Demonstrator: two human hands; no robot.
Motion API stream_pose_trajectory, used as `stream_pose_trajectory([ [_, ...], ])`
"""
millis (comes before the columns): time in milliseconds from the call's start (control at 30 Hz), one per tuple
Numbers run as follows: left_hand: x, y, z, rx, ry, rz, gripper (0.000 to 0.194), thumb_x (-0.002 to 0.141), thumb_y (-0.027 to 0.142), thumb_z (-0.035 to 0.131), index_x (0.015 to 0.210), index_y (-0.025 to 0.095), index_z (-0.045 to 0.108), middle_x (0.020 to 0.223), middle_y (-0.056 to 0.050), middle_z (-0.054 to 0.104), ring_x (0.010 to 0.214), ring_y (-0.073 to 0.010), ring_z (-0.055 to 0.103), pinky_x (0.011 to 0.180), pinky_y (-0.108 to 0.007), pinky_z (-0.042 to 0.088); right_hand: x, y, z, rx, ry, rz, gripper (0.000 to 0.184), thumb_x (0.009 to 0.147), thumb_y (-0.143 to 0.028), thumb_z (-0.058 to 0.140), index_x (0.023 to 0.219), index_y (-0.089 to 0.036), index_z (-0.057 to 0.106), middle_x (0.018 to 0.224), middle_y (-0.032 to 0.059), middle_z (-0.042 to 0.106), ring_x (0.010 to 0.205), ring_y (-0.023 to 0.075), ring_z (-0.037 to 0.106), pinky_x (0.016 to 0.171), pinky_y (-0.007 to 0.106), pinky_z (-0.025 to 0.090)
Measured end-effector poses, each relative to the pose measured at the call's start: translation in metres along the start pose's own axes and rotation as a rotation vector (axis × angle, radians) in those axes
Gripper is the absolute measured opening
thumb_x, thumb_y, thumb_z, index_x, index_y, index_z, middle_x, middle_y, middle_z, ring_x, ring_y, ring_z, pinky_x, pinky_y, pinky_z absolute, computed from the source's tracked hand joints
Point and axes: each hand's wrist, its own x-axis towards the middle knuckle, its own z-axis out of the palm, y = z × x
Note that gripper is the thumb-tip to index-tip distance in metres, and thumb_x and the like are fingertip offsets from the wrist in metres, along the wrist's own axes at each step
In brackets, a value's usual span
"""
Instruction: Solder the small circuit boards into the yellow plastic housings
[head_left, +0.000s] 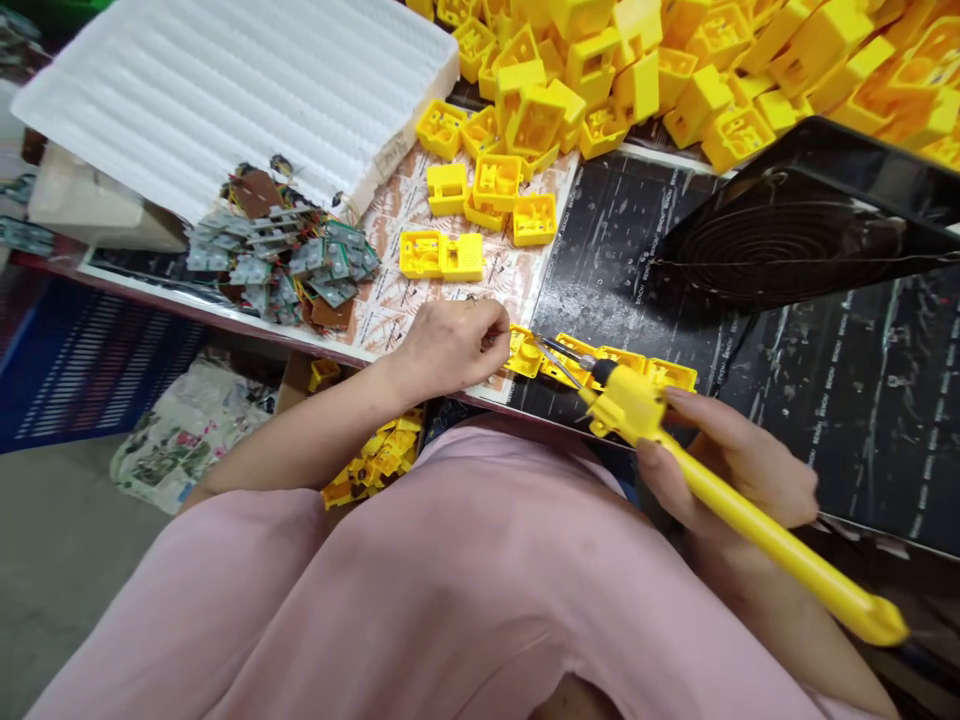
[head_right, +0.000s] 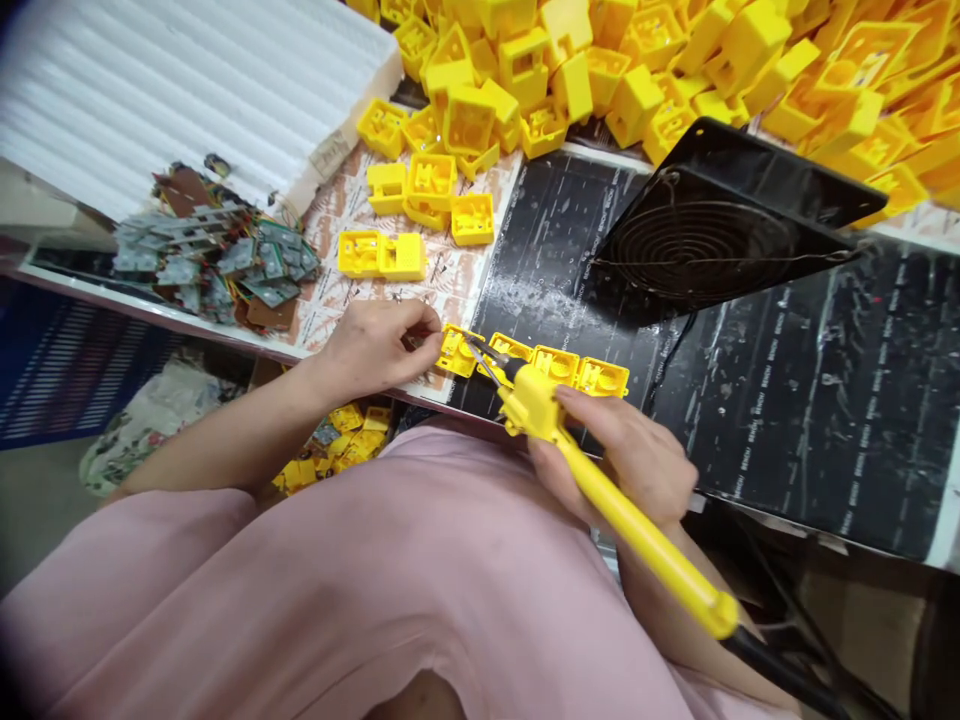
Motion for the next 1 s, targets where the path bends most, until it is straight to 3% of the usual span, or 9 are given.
stream_pose_trajectory([
  [100,0.000,-0.001,0.001,0.027,0.012,0.018,0.019,0.081,0.023,0.054,0.079,0.016,0.071,0.064,-0.002,0.070,0.058,-0.0136,0.062,0.056,-0.024,0.037,0.002,-0.007,0.013,0.062,0.073,-0.022,0.039,0.084,-0.019,0.074,0.122,-0.024,0.063,0.091,0.0035,0.074,0.072,0.0200,0.072,0.062,0.032,0.061],
  [233,-0.001,-0.001,0.002,0.026,0.030,0.046,0.019,0.082,0.023,0.053,0.078,0.015,0.070,0.062,-0.002,0.069,0.057,-0.0141,0.062,0.056,-0.025,0.037,0.006,-0.011,0.017,0.058,0.072,-0.064,0.028,0.079,-0.015,0.080,0.099,-0.023,0.062,0.080,0.0006,0.072,0.067,0.0169,0.070,0.054,0.028,0.057],
  [467,0.002,-0.003,-0.001,0.030,-0.028,0.064,0.019,0.081,0.022,0.052,0.080,0.016,0.070,0.066,-0.003,0.071,0.059,-0.0144,0.063,0.056,-0.025,0.035,0.017,-0.006,0.016,0.012,-0.010,-0.262,0.028,0.076,-0.015,0.082,0.091,-0.021,0.059,0.076,0.0018,0.072,0.064,0.0147,0.070,0.052,0.023,0.055],
  [733,0.004,-0.004,-0.002,0.058,-0.046,0.090,0.025,0.082,0.024,0.048,0.079,0.015,0.071,0.063,-0.002,0.071,0.058,-0.0161,0.066,0.055,-0.024,0.037,0.005,-0.001,0.000,0.067,0.085,-0.051,0.025,0.073,-0.011,0.081,0.089,-0.021,0.065,0.083,-0.0010,0.072,0.069,0.0143,0.069,0.058,0.025,0.059],
  [800,0.004,-0.003,-0.002,0.069,-0.042,0.091,0.024,0.081,0.024,0.049,0.079,0.015,0.071,0.063,-0.002,0.071,0.057,-0.0158,0.065,0.055,-0.024,0.038,0.002,-0.002,0.001,0.094,0.077,-0.017,0.030,0.072,-0.007,0.081,0.094,-0.023,0.067,0.084,-0.0015,0.072,0.070,0.0149,0.069,0.058,0.026,0.058],
  [900,0.004,-0.001,-0.004,0.084,-0.049,0.085,0.023,0.081,0.023,0.050,0.078,0.016,0.071,0.063,-0.002,0.070,0.057,-0.0160,0.065,0.054,-0.025,0.037,-0.001,0.002,0.004,0.157,0.115,0.013,0.047,0.075,-0.005,0.077,0.115,-0.027,0.067,0.089,-0.0011,0.072,0.075,0.0168,0.069,0.063,0.031,0.059],
  [1000,0.003,0.000,-0.008,0.111,-0.081,0.076,0.023,0.084,0.025,0.050,0.080,0.017,0.071,0.066,-0.002,0.071,0.061,-0.0173,0.065,0.057,-0.027,0.037,-0.007,0.010,0.004,0.109,0.081,-0.013,0.066,0.079,-0.009,0.076,0.138,-0.032,0.056,0.099,0.0003,0.073,0.079,0.0198,0.071,0.066,0.036,0.061],
])
